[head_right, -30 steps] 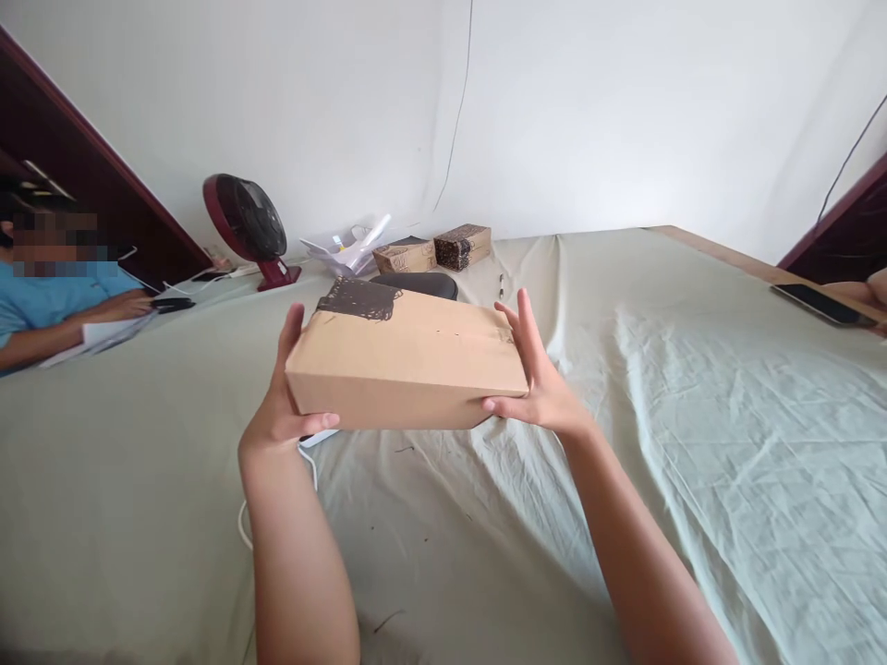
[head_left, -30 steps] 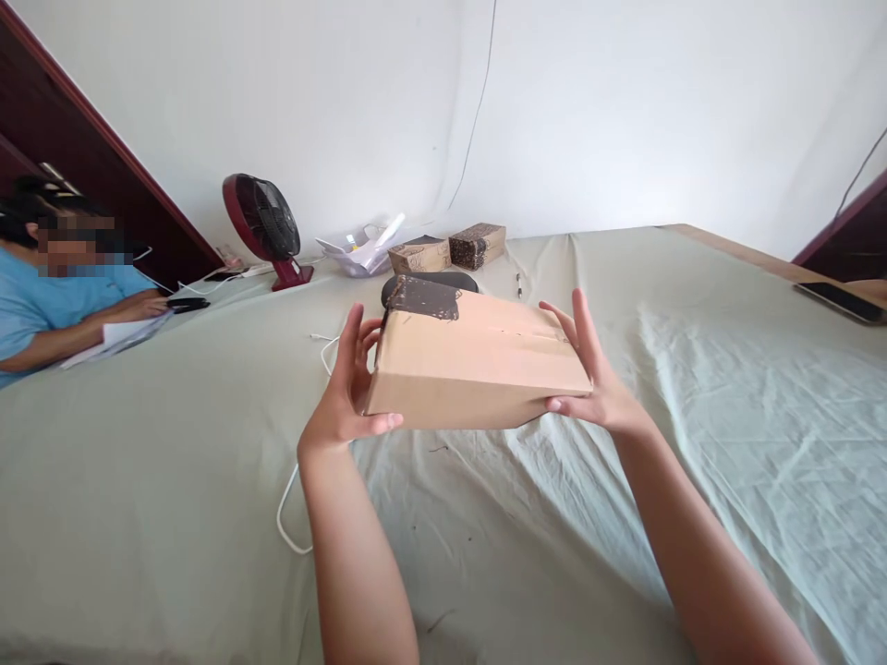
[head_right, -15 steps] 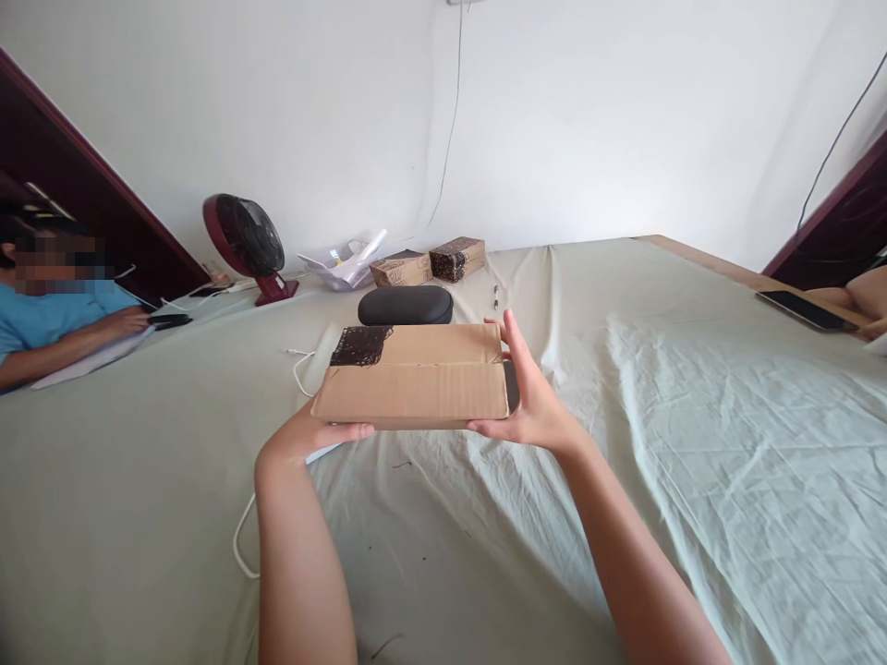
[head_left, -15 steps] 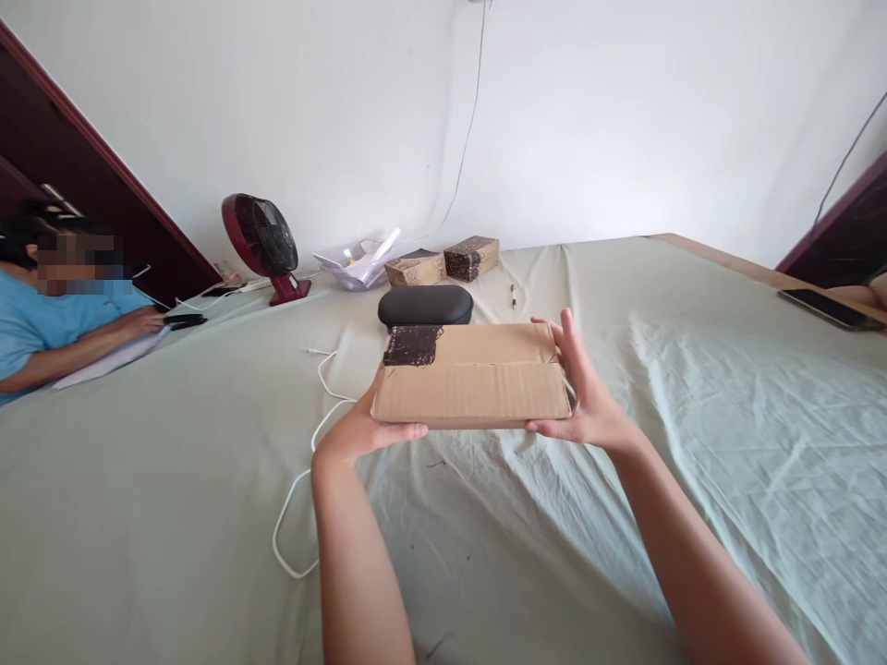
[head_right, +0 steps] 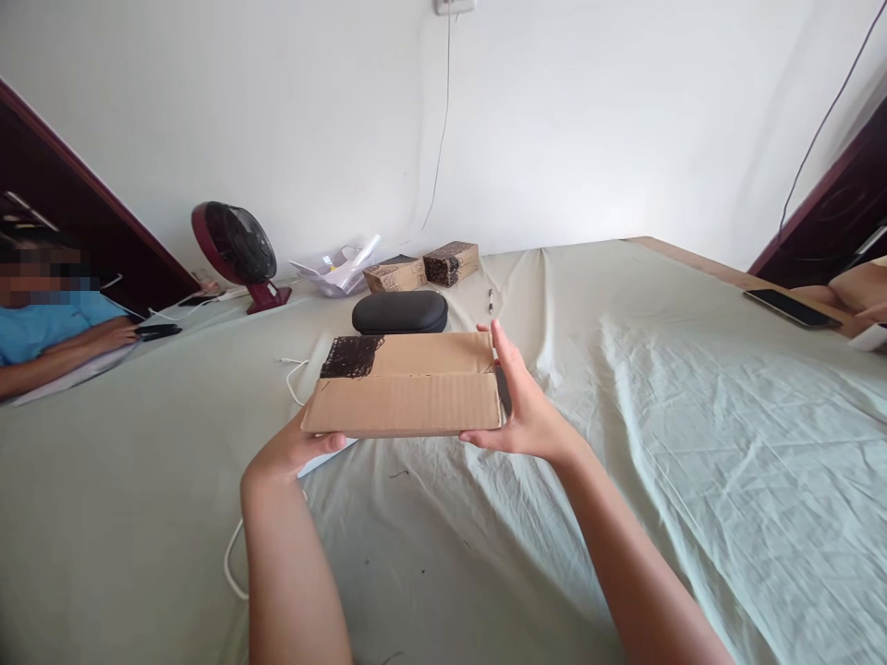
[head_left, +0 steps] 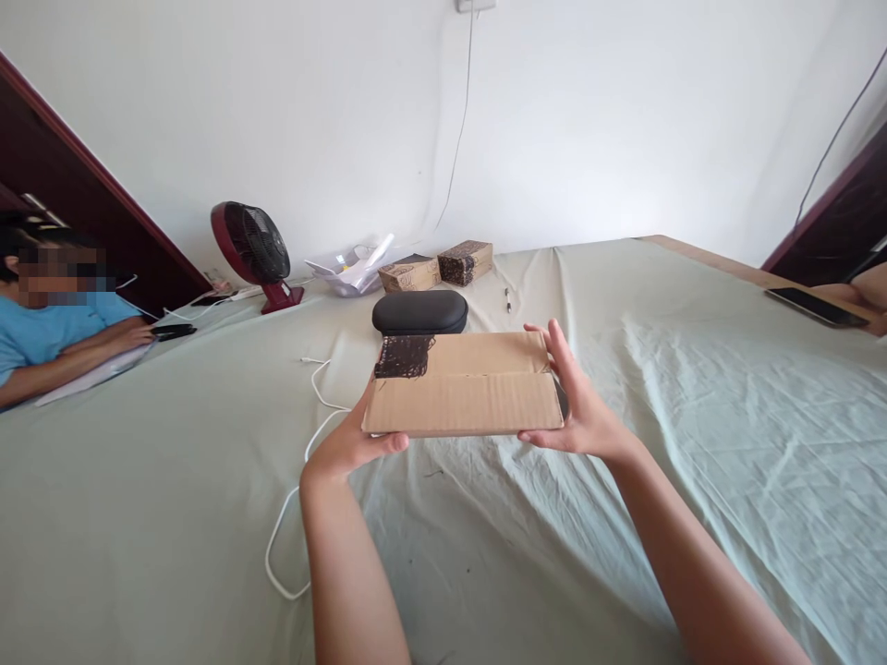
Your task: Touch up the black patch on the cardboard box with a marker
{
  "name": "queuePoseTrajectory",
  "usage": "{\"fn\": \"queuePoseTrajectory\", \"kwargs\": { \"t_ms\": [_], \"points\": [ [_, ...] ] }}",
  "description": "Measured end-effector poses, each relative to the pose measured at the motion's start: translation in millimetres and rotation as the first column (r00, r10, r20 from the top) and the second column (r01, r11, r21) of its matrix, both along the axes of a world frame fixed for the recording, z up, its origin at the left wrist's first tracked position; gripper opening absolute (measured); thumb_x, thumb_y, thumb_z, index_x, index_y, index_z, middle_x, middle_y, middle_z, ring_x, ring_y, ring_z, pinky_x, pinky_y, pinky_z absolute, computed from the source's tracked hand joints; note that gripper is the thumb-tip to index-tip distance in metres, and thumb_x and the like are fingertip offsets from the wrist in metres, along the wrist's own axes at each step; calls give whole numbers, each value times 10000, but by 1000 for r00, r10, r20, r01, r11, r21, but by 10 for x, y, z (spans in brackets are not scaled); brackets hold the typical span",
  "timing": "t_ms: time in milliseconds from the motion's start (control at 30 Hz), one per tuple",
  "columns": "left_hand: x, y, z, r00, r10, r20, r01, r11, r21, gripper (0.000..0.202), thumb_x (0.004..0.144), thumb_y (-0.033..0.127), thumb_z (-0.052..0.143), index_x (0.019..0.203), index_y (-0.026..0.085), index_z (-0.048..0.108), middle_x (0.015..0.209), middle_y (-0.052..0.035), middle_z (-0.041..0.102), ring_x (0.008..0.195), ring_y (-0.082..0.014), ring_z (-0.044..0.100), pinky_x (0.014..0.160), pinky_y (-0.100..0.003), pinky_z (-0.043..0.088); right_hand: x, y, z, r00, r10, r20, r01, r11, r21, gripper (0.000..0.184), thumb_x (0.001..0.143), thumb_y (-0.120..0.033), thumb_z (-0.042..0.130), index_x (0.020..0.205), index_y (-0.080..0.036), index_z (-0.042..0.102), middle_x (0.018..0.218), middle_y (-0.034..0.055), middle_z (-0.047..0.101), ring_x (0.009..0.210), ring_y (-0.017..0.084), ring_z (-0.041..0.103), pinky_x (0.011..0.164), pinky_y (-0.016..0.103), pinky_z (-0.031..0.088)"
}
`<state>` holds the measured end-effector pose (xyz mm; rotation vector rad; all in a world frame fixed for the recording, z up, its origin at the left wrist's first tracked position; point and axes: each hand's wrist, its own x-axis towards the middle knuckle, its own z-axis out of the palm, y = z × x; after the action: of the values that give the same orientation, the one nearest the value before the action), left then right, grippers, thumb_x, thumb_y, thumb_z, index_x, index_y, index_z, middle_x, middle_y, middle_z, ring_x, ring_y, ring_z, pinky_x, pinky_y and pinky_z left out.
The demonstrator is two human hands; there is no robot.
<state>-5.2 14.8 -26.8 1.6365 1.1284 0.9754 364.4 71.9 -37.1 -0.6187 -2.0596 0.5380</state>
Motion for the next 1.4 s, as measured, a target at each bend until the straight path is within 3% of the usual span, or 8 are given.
{"fn": "queuePoseTrajectory", "kwargs": {
  "t_ms": [233, 700, 1067, 1400],
  "points": [
    [35, 5, -16, 993, -28, 116, 28, 1000, 0, 1232, 776, 740, 892, 1748, 286, 286, 1783, -179, 375, 1655, -450, 354, 1359, -594, 333, -9, 0, -2, 1000, -2, -13, 2, 1000, -2, 1456, 771, -585, 959, 1773, -449, -88, 1846, 128, 187, 1714, 451, 192, 1329, 735, 265],
    [56, -43, 44, 994, 74, 79, -73, 997, -24, 1195, 763, 787, 871, 1724, 280, 375, 1709, -168, 507, 1623, -452, 417, 1319, -549, 418, -5, 25, -31, 1000, -6, -16, 6, 1000, -18, 1447, 776, -649, 936, 1773, -447, -94, 1850, 108, 207, 1707, 436, 224, 1308, 701, 350],
    [132, -70, 168, 982, 143, 120, -141, 990, -22, 1087, 867, 638, 876, 1752, 356, 312, 1754, -90, 465, 1602, -373, 476, 1247, -441, 520, -26, 44, -50, 998, -58, 3, 58, 998, 5, 1489, 753, -681, 942, 1779, -407, -103, 1843, 138, 211, 1682, 436, 280, 1321, 676, 345],
    [206, -109, 268, 976, 199, 85, -196, 980, -42, 1092, 858, 631, 876, 1747, 313, 328, 1736, -113, 491, 1521, -397, 577, 1210, -454, 569, -48, -16, 0, 995, -99, 32, 100, 994, -41, 1524, 723, -743, 936, 1782, -393, -103, 1872, 117, 133, 1726, 468, 133, 1353, 699, 281]
  ]
}}
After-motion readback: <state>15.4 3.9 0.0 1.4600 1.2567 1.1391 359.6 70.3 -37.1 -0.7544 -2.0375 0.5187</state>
